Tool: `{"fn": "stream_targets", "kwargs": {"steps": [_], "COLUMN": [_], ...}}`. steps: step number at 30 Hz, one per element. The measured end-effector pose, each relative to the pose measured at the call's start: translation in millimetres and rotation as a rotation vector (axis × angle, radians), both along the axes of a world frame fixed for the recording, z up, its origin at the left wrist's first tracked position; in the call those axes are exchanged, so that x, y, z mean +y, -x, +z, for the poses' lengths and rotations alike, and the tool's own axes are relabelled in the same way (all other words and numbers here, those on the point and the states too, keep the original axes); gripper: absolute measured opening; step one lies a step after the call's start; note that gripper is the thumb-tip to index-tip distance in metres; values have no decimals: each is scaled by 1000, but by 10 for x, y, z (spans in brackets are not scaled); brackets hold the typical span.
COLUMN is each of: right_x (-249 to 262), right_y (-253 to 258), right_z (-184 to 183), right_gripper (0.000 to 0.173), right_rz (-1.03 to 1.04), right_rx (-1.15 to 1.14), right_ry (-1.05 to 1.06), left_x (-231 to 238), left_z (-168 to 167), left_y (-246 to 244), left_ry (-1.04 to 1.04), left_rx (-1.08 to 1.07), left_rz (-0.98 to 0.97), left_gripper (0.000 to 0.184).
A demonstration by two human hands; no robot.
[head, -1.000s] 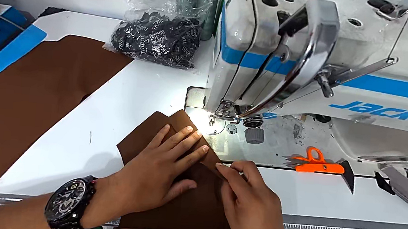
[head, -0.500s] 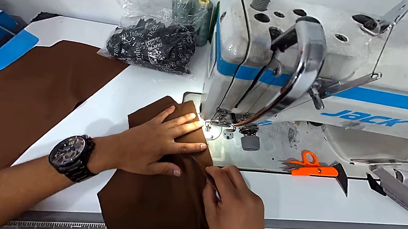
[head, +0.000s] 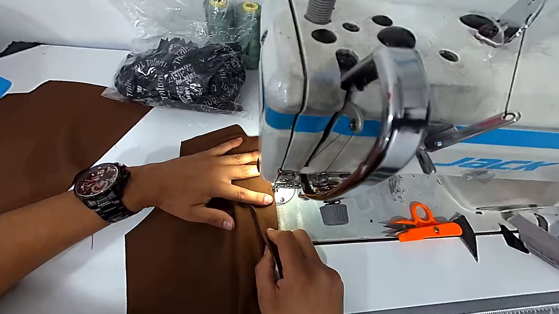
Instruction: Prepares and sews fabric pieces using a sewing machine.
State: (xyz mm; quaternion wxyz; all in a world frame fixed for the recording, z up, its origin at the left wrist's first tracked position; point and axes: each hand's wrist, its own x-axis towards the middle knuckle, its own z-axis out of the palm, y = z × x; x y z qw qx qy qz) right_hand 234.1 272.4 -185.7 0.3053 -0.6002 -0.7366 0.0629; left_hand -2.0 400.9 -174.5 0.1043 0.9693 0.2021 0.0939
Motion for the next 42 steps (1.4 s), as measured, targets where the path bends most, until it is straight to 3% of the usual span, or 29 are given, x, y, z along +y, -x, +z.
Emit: {"fn": "stream_targets", "kwargs": {"steps": [6, 16, 37, 42], "right_x": [2, 1, -1, 0], "right_y": [27, 27, 39, 31], "right_z": [-8, -4, -14, -17], "right_gripper": [20, 20, 21, 23], "right_rz": [-27, -11, -23, -25], "right_rx": [6, 7, -9, -4], "right_ry": [-16, -21, -37, -31], "left_x": [136, 67, 155, 117], "left_z": [-96, 28, -77, 57], "left_y": [21, -28, 13, -20], "left_ry": [-24, -4, -21, 5], "left_rx": [11, -65, 1, -43], "left_rz": [-40, -29, -11, -13], "left_gripper": [58, 55, 58, 51]}}
